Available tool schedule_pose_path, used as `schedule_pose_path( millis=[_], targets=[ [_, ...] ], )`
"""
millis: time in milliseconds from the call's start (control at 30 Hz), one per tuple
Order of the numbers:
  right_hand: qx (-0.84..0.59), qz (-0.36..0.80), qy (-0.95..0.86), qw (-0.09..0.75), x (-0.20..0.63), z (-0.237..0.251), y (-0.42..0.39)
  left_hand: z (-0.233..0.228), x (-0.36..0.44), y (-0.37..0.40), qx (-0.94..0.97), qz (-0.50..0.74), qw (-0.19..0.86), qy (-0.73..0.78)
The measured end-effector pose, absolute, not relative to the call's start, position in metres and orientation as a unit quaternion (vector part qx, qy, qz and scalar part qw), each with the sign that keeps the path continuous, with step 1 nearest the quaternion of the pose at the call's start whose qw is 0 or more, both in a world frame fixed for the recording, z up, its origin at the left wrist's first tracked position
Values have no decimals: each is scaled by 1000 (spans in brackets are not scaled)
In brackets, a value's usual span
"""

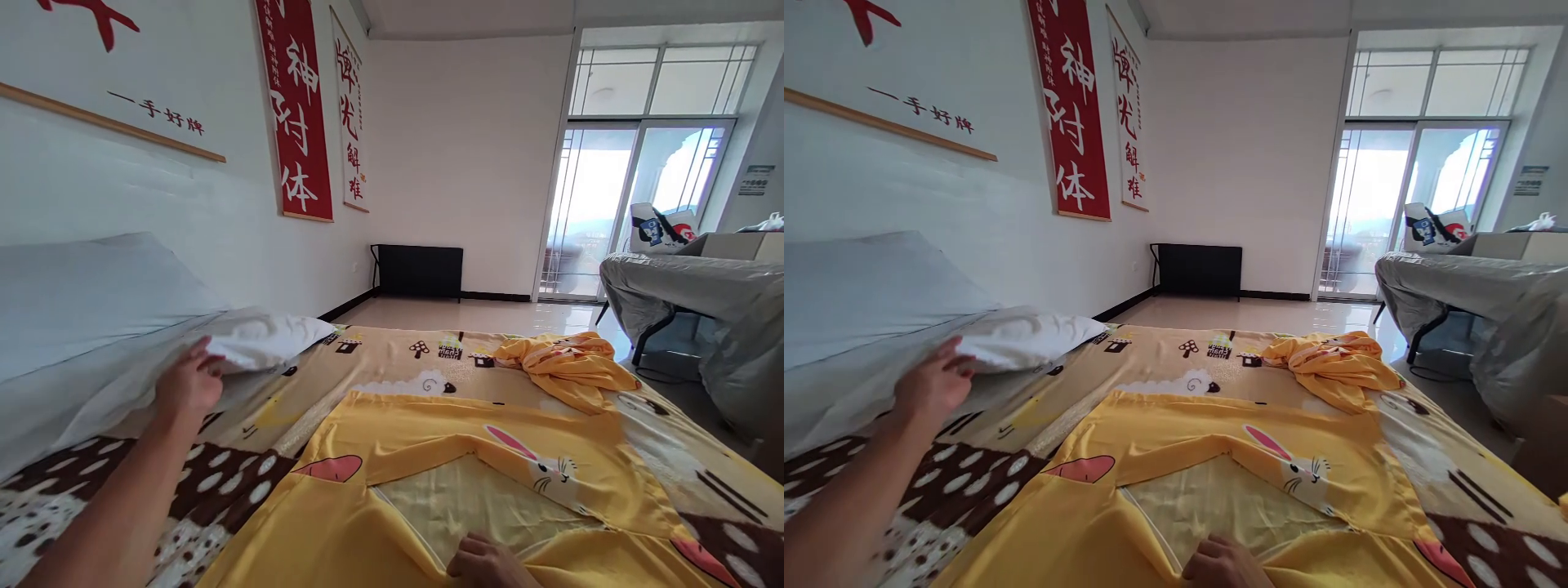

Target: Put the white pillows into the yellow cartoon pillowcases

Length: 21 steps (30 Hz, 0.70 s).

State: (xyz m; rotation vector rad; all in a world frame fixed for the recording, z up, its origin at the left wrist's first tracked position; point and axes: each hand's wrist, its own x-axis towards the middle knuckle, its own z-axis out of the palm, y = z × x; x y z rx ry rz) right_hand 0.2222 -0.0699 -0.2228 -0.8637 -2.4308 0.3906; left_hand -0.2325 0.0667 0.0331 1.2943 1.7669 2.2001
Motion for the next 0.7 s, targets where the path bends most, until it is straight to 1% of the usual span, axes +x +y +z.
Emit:
schedule_pose_path(
  millis=[100,167,233,300,433,500,533,567,633,700],
  targets=[
    [-312,129,-906,255,222,-226,-68,85,-204,64,461,742,66,482],
    [-308,120,-909,253,223,-230,-66,113,-181,55,502,759,52,411],
    [-309,130,-909,249,224,-231,-66,132,-158,45,558,766,14,320],
    [-312,149,-906,242,226,-226,-70,136,-141,40,594,750,20,289],
    [-344,191,-886,243,228,-203,-89,112,-124,43,597,718,86,348],
    [-368,241,-861,254,227,-187,-95,105,-120,47,592,721,82,350],
    [-385,269,-842,264,226,-177,-95,110,-118,49,593,724,75,345],
    [-408,292,-819,278,224,-166,-93,121,-114,50,595,726,67,339],
    [-456,301,-771,326,217,-136,-81,162,-99,47,606,728,45,317],
    [-483,238,-744,395,207,-96,-61,217,-70,29,634,719,20,283]
  ],
)
